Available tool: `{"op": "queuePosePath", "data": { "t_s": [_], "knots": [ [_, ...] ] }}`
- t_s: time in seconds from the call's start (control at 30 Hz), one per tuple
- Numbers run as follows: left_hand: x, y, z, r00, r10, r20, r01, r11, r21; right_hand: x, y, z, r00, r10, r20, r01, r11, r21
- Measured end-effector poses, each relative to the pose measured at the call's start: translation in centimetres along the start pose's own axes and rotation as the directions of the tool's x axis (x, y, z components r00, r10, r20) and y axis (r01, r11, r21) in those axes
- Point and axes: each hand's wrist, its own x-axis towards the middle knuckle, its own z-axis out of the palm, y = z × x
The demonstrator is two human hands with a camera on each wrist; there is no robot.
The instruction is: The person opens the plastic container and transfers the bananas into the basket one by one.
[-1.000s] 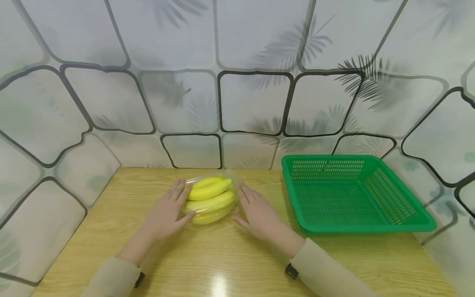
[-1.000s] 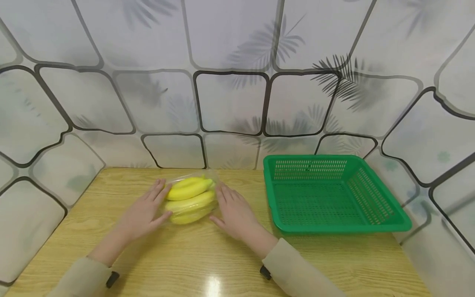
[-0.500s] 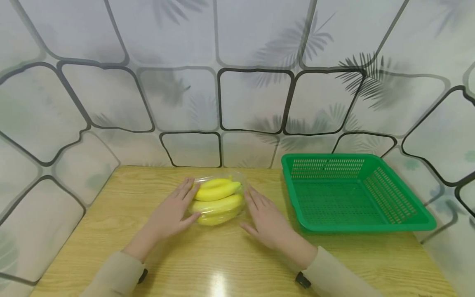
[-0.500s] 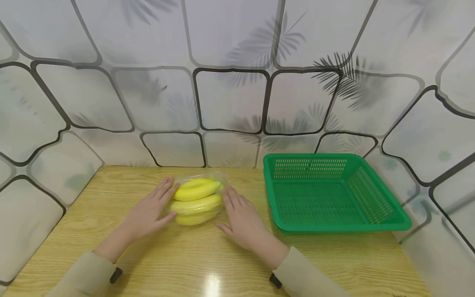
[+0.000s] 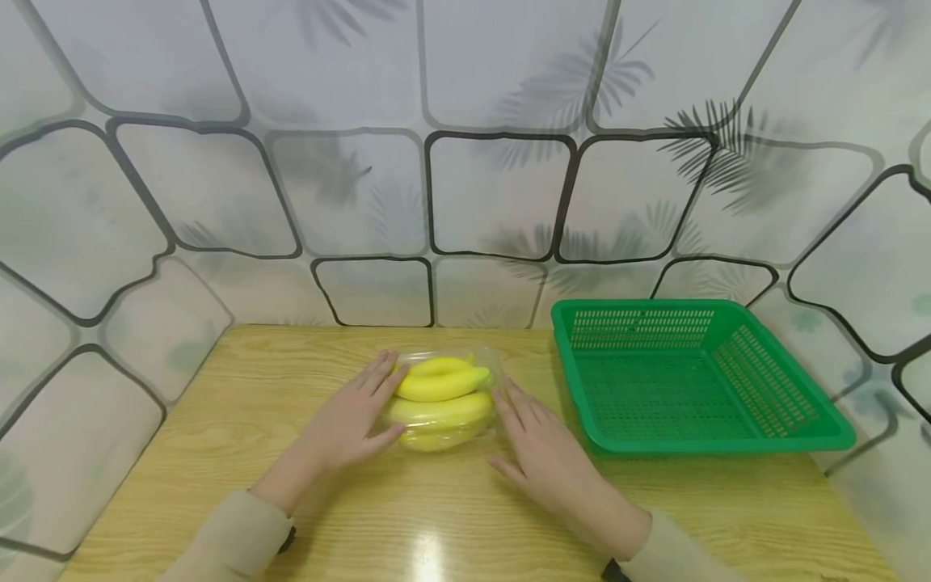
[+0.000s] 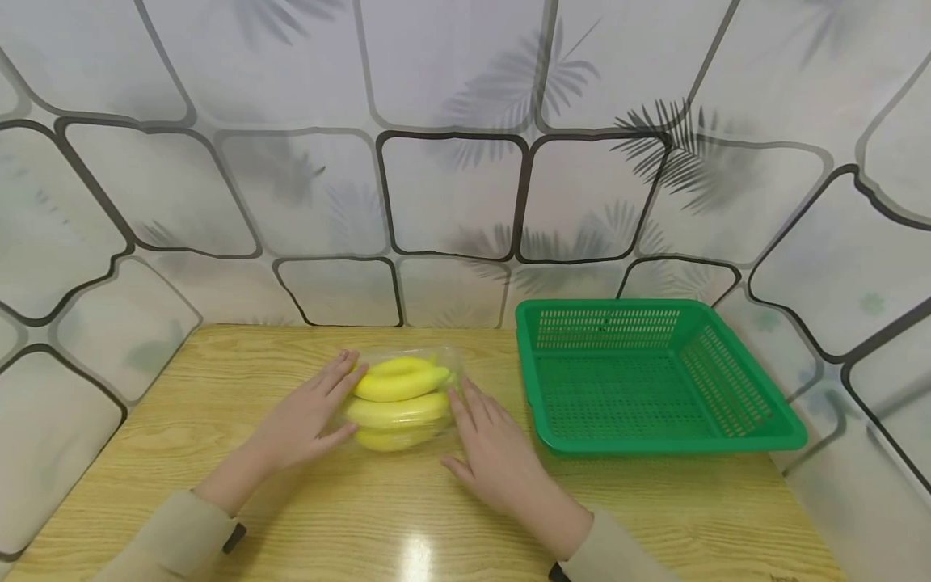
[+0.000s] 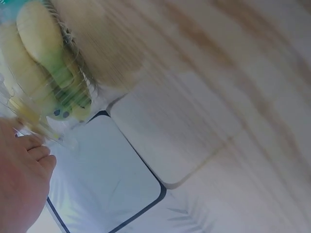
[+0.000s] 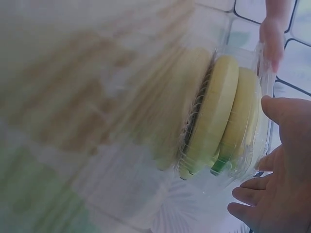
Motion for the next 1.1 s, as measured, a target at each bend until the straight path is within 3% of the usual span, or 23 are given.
{"op": "queuePosePath", "data": {
  "t_s": [0.77, 1.1],
  "knots": [
    [0.5, 1.9, 0.5, 0.996, 0.092, -0.004, -0.092, 0.996, 0.001, -3.9, -0.4, -0.3, 0.995, 0.010, -0.102, -0.015, 0.999, -0.050],
    [0.6, 2.6, 1.0, 0.993, 0.115, -0.002, -0.115, 0.993, -0.003, -5.1, -0.7, -0.9, 0.995, 0.041, -0.091, -0.045, 0.998, -0.040]
  ]
}}
